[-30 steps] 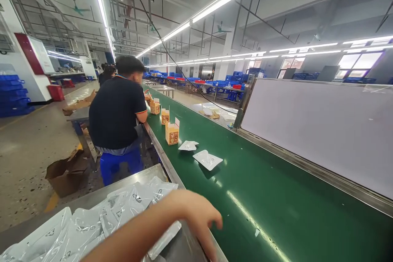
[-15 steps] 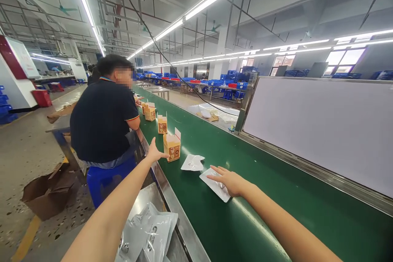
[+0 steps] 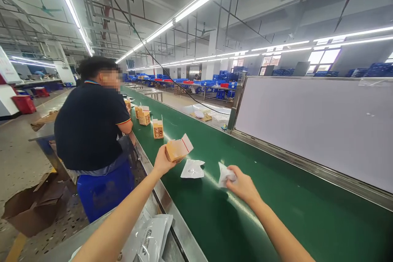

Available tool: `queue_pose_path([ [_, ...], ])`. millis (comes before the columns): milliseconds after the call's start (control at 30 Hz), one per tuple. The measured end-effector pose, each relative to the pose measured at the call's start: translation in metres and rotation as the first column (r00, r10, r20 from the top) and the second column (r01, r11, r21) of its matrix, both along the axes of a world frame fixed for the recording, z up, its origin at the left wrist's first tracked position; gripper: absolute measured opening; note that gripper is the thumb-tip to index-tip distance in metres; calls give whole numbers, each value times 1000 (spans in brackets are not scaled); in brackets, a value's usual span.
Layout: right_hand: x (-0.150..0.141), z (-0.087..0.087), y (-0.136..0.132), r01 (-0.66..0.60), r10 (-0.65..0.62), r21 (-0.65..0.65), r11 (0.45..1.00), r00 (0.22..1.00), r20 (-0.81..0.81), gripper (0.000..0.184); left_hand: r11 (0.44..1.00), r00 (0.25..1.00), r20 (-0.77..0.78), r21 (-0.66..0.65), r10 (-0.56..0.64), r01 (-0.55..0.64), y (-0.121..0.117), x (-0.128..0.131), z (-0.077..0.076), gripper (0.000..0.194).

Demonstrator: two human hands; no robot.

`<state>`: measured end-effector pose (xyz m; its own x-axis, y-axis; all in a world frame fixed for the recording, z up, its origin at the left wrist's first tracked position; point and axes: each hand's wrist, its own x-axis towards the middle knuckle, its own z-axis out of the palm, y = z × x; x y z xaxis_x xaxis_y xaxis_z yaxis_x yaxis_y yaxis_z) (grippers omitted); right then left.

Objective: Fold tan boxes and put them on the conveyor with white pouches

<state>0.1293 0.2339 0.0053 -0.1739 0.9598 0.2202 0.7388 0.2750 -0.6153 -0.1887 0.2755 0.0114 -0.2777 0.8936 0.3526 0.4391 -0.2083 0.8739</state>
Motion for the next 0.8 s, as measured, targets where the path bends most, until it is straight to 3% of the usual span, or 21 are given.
queue_pose_path([
  [33, 2, 14, -12, 42, -40, 32, 999, 996, -76, 38, 998, 997, -50, 41, -50, 52, -10, 7, 6, 67],
  [100, 5, 47, -40, 12, 10, 77, 997, 961, -275, 44, 985, 982, -141, 100, -129, 143, -32, 24, 18, 66],
  [167, 4, 80, -70, -146, 181, 109, 983, 843, -507, 47, 972, 965, -204, 131, -167, 196, -57, 43, 28, 63],
  [233, 1, 107, -97, -333, 321, 105, 937, 699, -639, 43, 959, 950, -240, 150, -198, 238, -83, 63, 36, 61],
  [267, 0, 117, -108, -401, 355, 80, 913, 680, -641, 40, 955, 946, -253, 160, -204, 249, -96, 71, 39, 61],
  [333, 0, 129, -124, -427, 372, 16, 904, 770, -519, 35, 957, 946, -272, 179, -175, 228, -122, 84, 42, 60],
  [433, 5, 132, -140, -313, 324, 88, 946, 929, -180, 35, 950, 927, -361, 240, -104, 200, -153, 95, 40, 60],
  [500, 5, 128, -148, -280, 271, 143, 949, 959, 80, 38, 920, 883, -464, 310, -73, 239, -167, 99, 36, 61],
  [600, -1, 118, -159, -270, 200, 106, 957, 879, 433, 34, 886, 809, -588, 360, -28, 293, -177, 107, 29, 62],
  [667, -5, 111, -166, -265, 180, 77, 961, 811, 557, 27, 892, 777, -629, 336, -25, 301, -180, 111, 25, 62],
  [800, 2, 99, -173, -457, 365, 74, 886, 788, 496, 29, 908, 767, -635, 262, -93, 327, -183, 116, 20, 60],
])
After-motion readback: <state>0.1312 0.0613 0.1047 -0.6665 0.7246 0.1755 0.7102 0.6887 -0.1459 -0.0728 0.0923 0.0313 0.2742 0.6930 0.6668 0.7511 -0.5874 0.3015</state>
